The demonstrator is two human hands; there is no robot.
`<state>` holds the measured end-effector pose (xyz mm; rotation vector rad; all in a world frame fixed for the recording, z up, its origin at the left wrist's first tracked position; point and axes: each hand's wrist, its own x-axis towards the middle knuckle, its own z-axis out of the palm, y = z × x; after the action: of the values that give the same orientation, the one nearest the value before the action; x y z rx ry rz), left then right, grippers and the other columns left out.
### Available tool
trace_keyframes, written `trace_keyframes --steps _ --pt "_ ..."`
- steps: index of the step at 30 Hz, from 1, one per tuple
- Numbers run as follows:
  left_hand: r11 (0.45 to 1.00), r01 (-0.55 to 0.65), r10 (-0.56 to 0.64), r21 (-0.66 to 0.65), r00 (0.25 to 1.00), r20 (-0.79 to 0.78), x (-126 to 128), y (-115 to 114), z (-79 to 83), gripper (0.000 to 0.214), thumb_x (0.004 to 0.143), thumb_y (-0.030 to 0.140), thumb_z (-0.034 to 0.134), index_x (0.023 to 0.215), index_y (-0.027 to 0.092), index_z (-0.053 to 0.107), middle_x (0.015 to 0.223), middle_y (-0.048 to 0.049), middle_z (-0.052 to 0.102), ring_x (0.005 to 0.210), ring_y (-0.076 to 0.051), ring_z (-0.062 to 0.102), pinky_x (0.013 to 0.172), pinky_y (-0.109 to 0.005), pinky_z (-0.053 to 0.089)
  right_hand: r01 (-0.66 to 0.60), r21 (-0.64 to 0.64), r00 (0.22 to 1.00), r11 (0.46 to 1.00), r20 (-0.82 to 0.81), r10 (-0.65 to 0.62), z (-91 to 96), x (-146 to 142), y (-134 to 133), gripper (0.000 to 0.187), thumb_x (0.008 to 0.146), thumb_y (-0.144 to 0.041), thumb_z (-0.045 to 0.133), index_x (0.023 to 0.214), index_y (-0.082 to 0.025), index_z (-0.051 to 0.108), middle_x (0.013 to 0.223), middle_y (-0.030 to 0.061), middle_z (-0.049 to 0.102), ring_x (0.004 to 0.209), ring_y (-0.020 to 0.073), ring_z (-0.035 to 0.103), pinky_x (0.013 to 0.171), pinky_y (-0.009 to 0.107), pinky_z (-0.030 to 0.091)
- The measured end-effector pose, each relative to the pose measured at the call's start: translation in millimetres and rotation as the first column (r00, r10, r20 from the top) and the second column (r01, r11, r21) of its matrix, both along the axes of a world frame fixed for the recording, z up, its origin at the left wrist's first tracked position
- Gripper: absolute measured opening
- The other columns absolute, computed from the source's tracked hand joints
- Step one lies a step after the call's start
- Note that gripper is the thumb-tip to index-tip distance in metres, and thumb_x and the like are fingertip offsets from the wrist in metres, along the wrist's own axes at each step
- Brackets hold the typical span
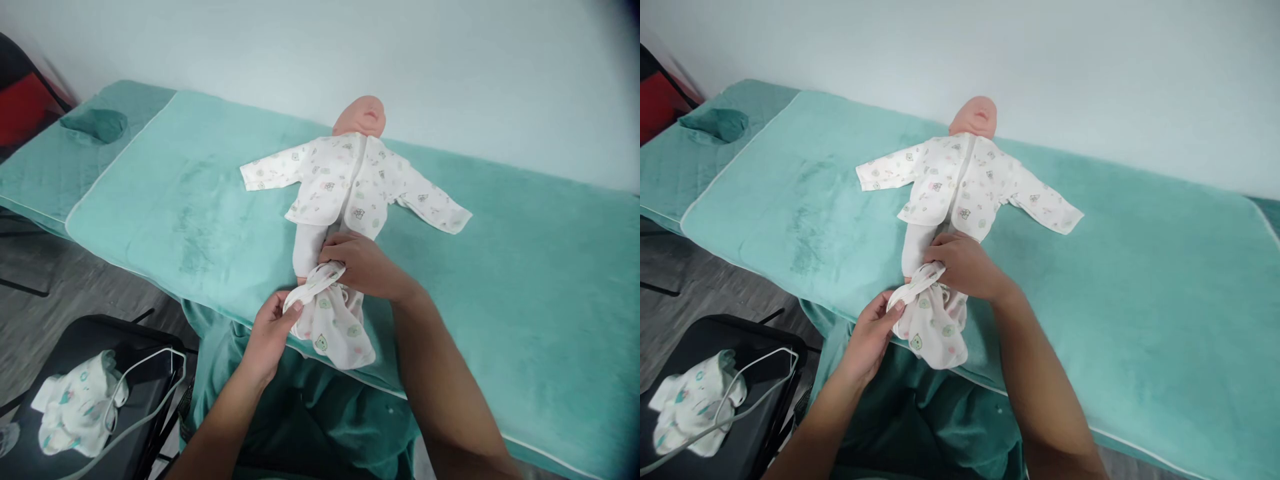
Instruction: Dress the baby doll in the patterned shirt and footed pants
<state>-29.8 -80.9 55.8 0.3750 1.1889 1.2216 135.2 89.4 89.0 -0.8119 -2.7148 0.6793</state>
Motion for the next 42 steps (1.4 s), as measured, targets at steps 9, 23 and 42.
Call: trace_keyframes --steps 9,23,42 --pt "0.996 0.039 -0.039 0.081 0.999 -0.002 -5 7 -11.5 0.038 0.084 0.052 0.078 0.094 0.018 0.064 0.084 0.0020 0.059 0.074 -0.011 0.050 0.068 -0.022 0.040 -0.013 -0.050 0.999 0.999 -0.048 0.011 0.9 3 1 0.012 0.089 -0.020 0.063 0.077 -0.020 0.064 0.084 0.0050 0.068 0.081 0.0195 0.060 0.079 0.033 0.039" --pt "0.955 0.190 -0.035 0.227 0.835 -0.549 -18 31 -14.4 0.039 0.100 0.058 0.053 0.103 0.020 0.059 0.091 0.0000 0.060 0.083 -0.015 0.054 0.076 -0.026 0.045 -0.105 -0.140 0.992 0.985 -0.082 0.094 6.5 12 5 0.004 0.087 -0.018 0.065 0.087 -0.020 0.068 0.095 0.0063 0.069 0.090 0.0211 0.061 0.083 0.033 0.043" --pt "0.915 0.174 0.195 0.365 0.601 -0.775 -22 73 -26.2 0.035 0.103 0.056 0.045 0.105 0.022 0.053 0.091 -0.0026 0.068 0.082 -0.018 0.064 0.073 -0.031 0.049 0.033 -0.160 0.999 0.987 0.027 -0.029 9.0 4 2 0.025 0.087 -0.046 0.073 0.087 -0.021 0.071 0.096 0.0057 0.069 0.095 0.0263 0.063 0.083 0.037 0.044"
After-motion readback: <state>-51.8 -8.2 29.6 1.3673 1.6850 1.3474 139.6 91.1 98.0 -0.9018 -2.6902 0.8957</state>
